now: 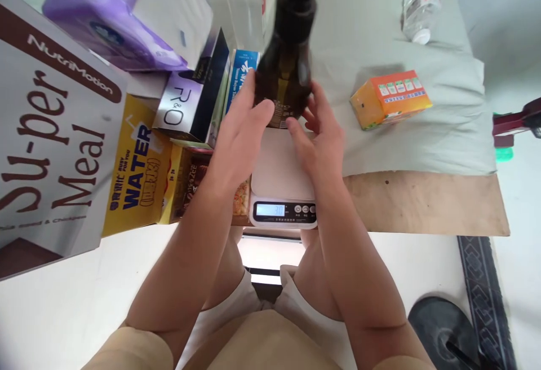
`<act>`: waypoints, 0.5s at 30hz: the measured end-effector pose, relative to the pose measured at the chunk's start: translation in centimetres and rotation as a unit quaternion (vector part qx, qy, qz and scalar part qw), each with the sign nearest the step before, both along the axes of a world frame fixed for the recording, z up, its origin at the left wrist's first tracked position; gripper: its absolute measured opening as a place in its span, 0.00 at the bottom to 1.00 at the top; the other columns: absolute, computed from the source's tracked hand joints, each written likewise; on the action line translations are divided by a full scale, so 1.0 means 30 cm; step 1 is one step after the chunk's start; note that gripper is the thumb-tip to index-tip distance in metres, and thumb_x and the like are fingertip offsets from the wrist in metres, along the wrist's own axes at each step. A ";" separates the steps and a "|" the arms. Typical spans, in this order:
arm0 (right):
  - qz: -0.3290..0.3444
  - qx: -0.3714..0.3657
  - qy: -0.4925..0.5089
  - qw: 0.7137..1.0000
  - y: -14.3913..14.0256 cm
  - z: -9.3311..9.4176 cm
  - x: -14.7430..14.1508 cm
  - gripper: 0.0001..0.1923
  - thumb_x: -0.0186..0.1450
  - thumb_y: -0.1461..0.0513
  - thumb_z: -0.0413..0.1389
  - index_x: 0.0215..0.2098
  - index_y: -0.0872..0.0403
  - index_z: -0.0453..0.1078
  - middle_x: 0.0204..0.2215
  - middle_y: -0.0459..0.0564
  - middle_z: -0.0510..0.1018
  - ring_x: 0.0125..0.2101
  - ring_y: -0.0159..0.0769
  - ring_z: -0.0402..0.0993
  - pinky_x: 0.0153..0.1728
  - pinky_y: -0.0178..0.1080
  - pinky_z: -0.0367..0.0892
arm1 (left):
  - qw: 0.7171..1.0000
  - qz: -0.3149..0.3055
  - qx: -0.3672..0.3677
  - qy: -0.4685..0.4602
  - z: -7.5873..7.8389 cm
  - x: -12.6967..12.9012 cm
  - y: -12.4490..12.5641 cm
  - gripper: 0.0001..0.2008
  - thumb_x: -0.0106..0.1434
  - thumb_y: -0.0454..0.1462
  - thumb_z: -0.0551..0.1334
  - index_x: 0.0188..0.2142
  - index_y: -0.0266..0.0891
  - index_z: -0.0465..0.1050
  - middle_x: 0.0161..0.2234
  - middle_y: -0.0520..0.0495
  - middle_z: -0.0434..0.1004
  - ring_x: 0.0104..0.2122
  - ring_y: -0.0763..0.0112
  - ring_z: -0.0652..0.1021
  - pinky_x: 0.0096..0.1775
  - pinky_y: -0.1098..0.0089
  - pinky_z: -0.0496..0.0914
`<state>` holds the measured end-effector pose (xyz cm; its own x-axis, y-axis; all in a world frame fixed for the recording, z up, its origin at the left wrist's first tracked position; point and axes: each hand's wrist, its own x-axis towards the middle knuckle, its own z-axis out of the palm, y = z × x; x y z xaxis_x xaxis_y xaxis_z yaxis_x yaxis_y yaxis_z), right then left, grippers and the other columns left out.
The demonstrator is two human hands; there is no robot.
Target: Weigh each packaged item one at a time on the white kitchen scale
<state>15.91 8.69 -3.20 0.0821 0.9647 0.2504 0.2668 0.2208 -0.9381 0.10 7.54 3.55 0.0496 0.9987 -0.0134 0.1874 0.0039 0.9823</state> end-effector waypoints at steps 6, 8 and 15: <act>-0.046 0.088 0.021 0.995 0.008 0.015 0.019 0.35 0.65 0.43 0.68 0.67 0.34 0.67 0.63 0.45 0.79 0.67 0.48 0.77 0.66 0.56 0.78 | 0.995 -0.057 0.080 0.002 0.024 -0.001 -0.027 0.27 0.77 0.41 0.51 0.72 0.42 0.63 0.79 0.50 0.57 0.80 0.71 0.55 0.79 0.70 0.50; -0.071 0.125 0.037 0.989 -0.007 0.028 0.026 0.36 0.64 0.42 0.69 0.66 0.34 0.68 0.61 0.46 0.79 0.67 0.50 0.76 0.64 0.56 0.79 | 0.988 -0.071 0.134 -0.004 0.031 -0.009 -0.043 0.29 0.77 0.41 0.48 0.72 0.33 0.63 0.78 0.42 0.58 0.80 0.70 0.57 0.79 0.70 0.50; -0.078 0.193 0.058 0.976 -0.139 0.061 0.061 0.32 0.61 0.41 0.71 0.60 0.37 0.78 0.53 0.45 0.82 0.59 0.49 0.80 0.61 0.54 0.79 | 0.973 -0.090 0.198 -0.079 -0.019 -0.051 -0.165 0.22 0.79 0.52 0.52 0.65 0.56 0.74 0.68 0.49 0.71 0.69 0.57 0.71 0.69 0.61 0.70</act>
